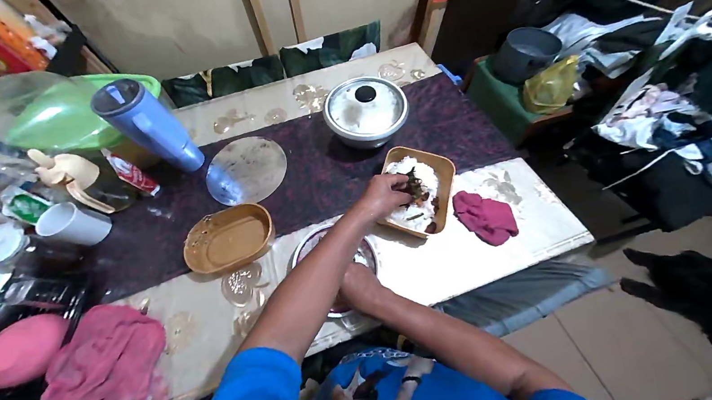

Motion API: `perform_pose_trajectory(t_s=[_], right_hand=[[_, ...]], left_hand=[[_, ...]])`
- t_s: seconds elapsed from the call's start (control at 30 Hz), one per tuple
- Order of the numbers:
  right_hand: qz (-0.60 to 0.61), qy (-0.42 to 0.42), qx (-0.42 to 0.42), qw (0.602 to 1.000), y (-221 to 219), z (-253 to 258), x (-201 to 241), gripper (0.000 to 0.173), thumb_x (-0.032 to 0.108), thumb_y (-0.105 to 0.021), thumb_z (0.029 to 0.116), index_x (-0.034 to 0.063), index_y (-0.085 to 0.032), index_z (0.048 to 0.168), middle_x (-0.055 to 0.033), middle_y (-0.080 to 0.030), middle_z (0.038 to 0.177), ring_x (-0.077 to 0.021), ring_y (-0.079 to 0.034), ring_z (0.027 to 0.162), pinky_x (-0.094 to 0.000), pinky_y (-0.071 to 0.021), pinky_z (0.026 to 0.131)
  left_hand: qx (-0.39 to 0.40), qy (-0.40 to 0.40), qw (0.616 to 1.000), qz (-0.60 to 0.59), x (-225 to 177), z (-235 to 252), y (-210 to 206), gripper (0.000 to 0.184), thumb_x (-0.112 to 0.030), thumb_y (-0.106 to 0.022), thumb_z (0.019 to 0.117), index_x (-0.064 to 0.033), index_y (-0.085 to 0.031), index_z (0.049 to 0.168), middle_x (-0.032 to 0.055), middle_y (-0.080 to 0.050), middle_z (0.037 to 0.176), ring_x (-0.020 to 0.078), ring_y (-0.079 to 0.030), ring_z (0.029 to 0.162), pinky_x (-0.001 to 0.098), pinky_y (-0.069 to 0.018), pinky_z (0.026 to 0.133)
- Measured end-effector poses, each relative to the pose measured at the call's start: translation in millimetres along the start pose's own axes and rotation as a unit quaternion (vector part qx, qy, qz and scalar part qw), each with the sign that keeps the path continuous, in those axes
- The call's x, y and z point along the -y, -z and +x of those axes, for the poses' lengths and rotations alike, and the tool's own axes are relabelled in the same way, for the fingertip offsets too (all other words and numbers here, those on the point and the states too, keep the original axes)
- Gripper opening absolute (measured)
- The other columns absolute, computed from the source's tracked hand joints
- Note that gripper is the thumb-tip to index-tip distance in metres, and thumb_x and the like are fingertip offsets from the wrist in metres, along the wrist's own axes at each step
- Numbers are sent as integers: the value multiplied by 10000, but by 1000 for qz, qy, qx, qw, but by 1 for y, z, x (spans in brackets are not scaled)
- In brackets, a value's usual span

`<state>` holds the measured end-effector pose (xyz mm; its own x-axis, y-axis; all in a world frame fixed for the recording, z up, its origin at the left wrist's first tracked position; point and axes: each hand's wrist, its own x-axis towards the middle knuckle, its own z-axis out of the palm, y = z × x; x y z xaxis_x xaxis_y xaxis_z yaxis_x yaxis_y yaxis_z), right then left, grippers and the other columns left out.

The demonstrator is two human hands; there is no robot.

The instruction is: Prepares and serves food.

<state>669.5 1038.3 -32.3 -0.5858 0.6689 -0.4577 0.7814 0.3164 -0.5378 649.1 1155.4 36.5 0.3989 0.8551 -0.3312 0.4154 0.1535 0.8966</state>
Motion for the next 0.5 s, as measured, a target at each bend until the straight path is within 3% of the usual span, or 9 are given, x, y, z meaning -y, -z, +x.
perform_pose_trajectory(t_s=[0.13,0.2,0.3,0.37,0.5], right_hand=[[21,27,-15,999,10,0,-9,231,53,-602,958,-63,-695,1136,-287,-680,1181,-458,-649,1144,-622,-491,978],[35,42,-25,998,15,-1,-11,249,14,-577,951,-37,-713,1152,-265,-699,1162,-444,-656,1139,-609,-487,993],[29,32,-44,998,23,-1,-13,291,47,-558,978,14,-709,1224,-245,-714,1159,-432,-670,1126,-604,-494,988],[11,8,-35,999,31,1,-10,310,61,-541,997,32,-693,1265,-248,-694,1214,-439,-639,1186,-610,-480,1008],[-4,-12,-60,998,40,15,-10,320,103,-540,1021,37,-686,1298,-242,-614,1354,-404,-573,1293,-553,-467,1067]], left_hand=[[-28,-15,999,-5,11,-16,13,404,8,-599,984,72,-558,1381,240,-592,1379,278,-607,1243,389,-468,1076],[-60,-15,998,10,30,-34,29,378,0,-588,991,63,-576,1364,227,-609,1360,276,-620,1223,395,-478,1069],[-88,7,989,122,66,-76,56,404,-91,-573,1016,18,-569,1405,199,-599,1402,279,-587,1296,412,-435,1131],[-99,38,976,189,89,-109,66,412,-131,-595,1010,0,-583,1401,203,-571,1437,320,-534,1354,473,-385,1163],[-95,133,948,273,123,-156,60,463,-210,-673,964,-65,-610,1399,241,-390,1576,414,-348,1473,591,-281,1189]])
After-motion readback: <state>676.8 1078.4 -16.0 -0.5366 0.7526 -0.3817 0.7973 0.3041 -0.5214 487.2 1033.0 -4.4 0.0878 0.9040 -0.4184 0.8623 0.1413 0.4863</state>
